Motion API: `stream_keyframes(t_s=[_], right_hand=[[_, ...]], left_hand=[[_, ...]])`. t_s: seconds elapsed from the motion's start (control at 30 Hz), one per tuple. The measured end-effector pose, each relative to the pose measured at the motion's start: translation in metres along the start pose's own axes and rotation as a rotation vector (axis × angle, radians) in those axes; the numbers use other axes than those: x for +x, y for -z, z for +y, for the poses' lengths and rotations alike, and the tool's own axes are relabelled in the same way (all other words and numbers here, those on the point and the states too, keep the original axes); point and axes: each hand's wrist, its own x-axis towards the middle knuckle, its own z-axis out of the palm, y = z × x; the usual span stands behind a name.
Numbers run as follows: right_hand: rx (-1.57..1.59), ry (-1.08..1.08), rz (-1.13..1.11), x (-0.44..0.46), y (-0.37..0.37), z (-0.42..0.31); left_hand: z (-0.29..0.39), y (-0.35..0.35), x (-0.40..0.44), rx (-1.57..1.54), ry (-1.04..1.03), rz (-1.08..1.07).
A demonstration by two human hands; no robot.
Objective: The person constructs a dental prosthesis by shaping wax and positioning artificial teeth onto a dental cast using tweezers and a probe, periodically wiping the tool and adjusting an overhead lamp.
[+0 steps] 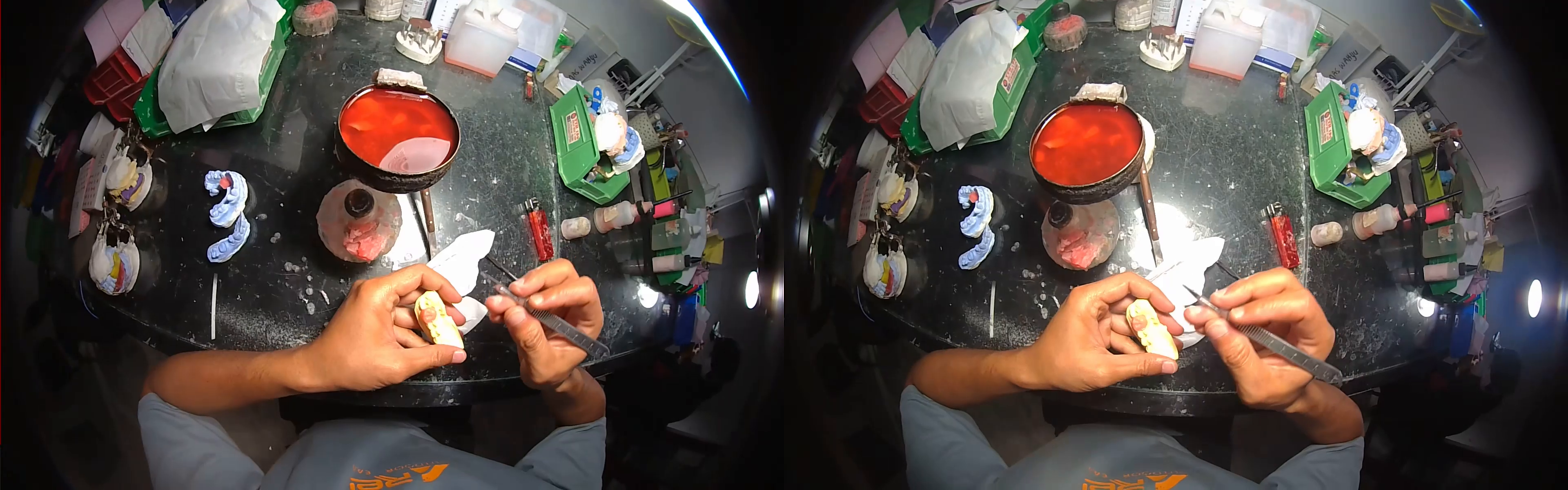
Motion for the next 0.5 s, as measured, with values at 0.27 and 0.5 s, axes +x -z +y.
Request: stream_keyframes(t_s=[0.27,0.5], right_hand=[[-0.182,0.015,-0.154,-0.0041,-0.0046,-0.0047],[-0.289,0.032,-0.199,-0.0001,-0.0023,-0.0058]], left_hand=[[-0.0048,0.0006,0.0006,-0.028,-0.069,0.023],[-0.0035,0.001,-0.0007,0.042,-0.058,-0.019]])
